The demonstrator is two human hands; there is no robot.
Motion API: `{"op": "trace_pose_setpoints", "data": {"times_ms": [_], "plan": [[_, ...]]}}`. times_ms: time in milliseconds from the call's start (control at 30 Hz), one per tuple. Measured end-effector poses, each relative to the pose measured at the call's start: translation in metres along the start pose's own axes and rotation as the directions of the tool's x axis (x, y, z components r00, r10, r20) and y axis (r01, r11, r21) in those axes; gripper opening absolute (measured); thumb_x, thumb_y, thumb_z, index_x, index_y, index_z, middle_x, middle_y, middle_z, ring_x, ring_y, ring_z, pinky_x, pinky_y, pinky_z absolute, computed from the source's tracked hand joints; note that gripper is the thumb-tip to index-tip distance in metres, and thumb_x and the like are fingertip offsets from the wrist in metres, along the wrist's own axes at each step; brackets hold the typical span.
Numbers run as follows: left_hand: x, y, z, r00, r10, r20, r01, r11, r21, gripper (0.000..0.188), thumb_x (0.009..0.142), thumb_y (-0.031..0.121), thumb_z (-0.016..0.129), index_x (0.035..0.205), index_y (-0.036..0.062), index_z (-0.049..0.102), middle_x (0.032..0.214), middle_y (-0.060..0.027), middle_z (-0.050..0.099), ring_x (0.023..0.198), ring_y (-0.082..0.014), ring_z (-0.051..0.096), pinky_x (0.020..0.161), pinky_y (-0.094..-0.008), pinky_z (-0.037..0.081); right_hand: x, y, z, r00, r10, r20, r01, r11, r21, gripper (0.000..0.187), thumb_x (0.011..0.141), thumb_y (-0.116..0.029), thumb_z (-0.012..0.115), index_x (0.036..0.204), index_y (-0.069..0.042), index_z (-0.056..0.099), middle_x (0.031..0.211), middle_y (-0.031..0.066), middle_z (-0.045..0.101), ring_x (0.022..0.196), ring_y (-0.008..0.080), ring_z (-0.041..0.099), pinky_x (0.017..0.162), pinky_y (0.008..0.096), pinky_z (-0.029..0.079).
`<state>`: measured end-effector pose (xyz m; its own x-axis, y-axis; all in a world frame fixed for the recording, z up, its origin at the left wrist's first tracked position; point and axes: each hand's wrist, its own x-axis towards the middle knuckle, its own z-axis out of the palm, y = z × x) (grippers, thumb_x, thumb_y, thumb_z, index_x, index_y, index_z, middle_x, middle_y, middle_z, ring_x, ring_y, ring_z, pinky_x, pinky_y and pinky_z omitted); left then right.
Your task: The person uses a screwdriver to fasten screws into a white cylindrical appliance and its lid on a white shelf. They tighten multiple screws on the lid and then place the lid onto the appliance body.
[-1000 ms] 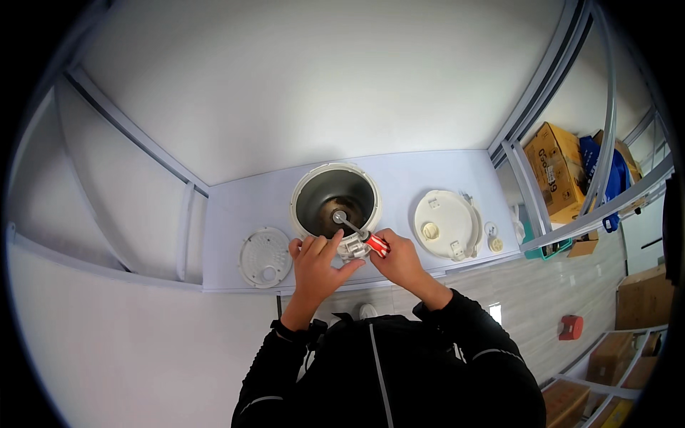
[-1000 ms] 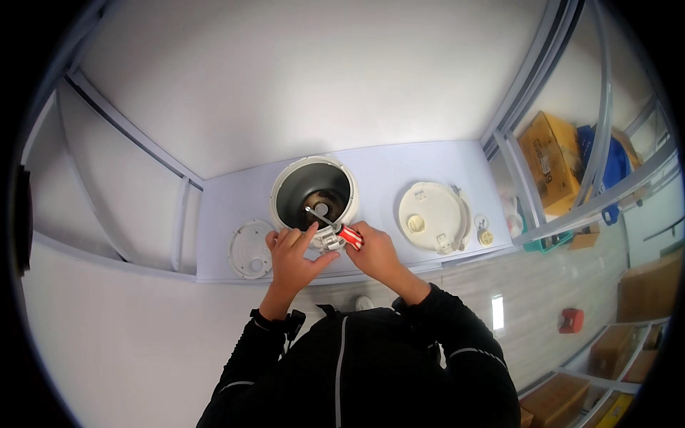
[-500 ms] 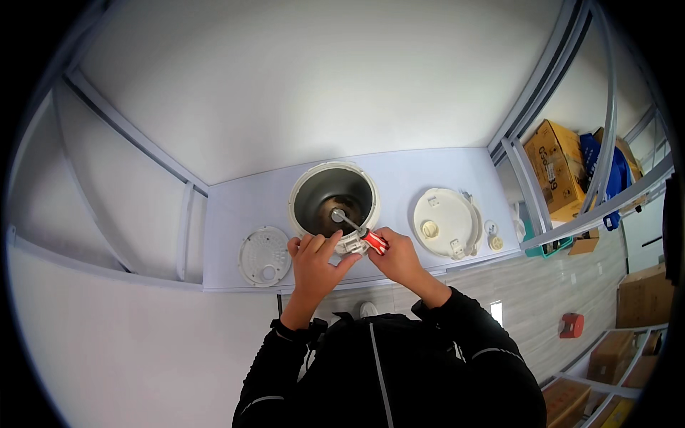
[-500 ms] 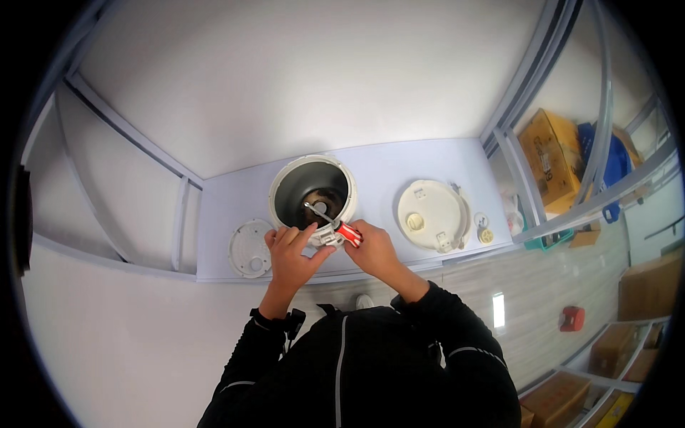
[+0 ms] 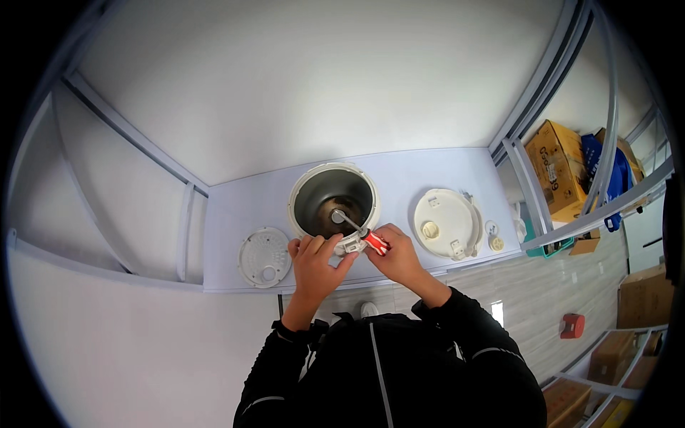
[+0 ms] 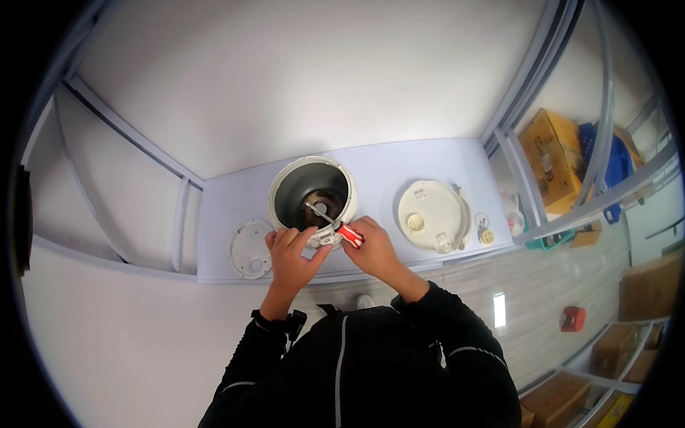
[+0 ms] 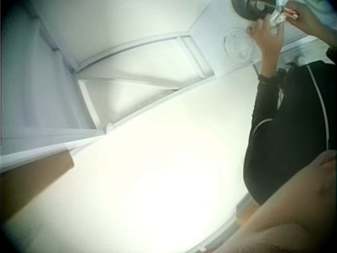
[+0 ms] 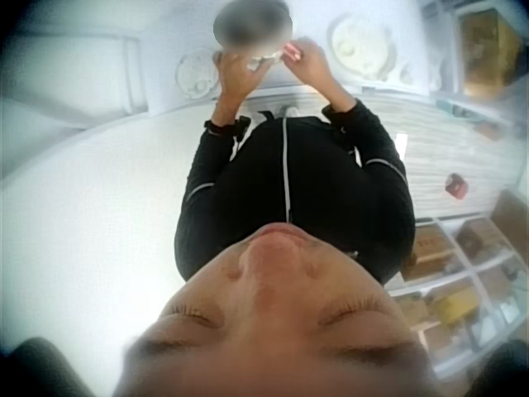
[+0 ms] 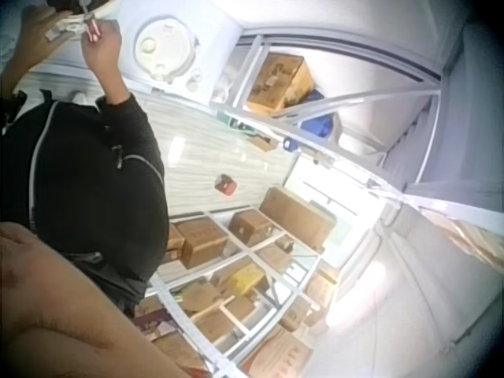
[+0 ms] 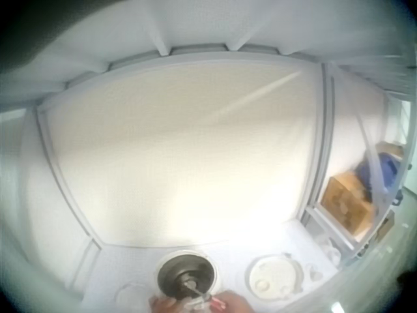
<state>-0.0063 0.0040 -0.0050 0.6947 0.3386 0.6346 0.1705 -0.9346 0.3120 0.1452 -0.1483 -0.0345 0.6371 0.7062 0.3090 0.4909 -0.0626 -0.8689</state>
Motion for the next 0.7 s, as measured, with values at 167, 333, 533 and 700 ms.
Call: {"op": "trace_pose_setpoints", "data": {"times_ms": [167, 333, 533, 700], "plan": [[-0.001, 0.001, 0.002, 1.000, -0.002, -0.019, 0.002, 1.000, -0.011, 0.040, 0.076, 0.036, 0.093, 0.107, 0.0146, 0.079, 0.081, -0.0004, 0.057, 0.082, -0.0238, 0.055, 0.088, -0.0432, 0.037, 0.002, 0.000, -0.006, 0.997, -0.072, 0.018, 0.071, 0.997, 0.039, 0.025, 0.081, -0.003, 0.084, 0.103, -0.002, 0.071, 0.094, 0.0128, 0.067, 0.078, 0.0315, 0.069, 0.068, 0.0380, 0.054], [-0.001, 0.001, 0.002, 1.000, 0.002, -0.005, -0.002, 1.000, -0.017, 0.040, 0.076, 0.037, 0.092, 0.106, 0.0141, 0.079, 0.082, -0.0002, 0.058, 0.082, -0.0239, 0.055, 0.088, -0.0433, 0.037, 0.005, -0.008, -0.011, 0.989, -0.134, 0.068, 0.127, 0.987, 0.094, 0.025, 0.083, -0.005, 0.085, 0.103, -0.002, 0.070, 0.100, 0.0123, 0.068, 0.080, 0.0303, 0.070, 0.069, 0.0372, 0.055], [-0.002, -0.003, 0.006, 1.000, 0.030, -0.007, -0.030, 0.999, -0.012, 0.042, 0.077, 0.037, 0.091, 0.107, 0.0113, 0.078, 0.083, -0.0011, 0.059, 0.084, -0.0254, 0.055, 0.087, -0.0441, 0.039, 0.013, -0.015, -0.012, 0.965, -0.221, 0.140, 0.214, 0.975, 0.067, 0.027, 0.082, -0.006, 0.085, 0.104, -0.007, 0.069, 0.131, 0.0074, 0.071, 0.092, 0.0320, 0.076, 0.075, 0.0377, 0.060], [-0.004, -0.002, 0.011, 0.997, 0.059, -0.045, -0.058, 0.998, 0.013, 0.042, 0.077, 0.038, 0.090, 0.107, 0.0102, 0.078, 0.085, -0.0005, 0.061, 0.087, -0.0252, 0.055, 0.087, -0.0441, 0.040, 0.021, -0.016, -0.011, 0.962, -0.174, 0.211, 0.176, 0.984, 0.008, 0.030, 0.081, -0.008, 0.087, 0.105, -0.010, 0.069, 0.131, 0.0028, 0.073, 0.095, 0.0311, 0.076, 0.076, 0.0386, 0.060]]}}
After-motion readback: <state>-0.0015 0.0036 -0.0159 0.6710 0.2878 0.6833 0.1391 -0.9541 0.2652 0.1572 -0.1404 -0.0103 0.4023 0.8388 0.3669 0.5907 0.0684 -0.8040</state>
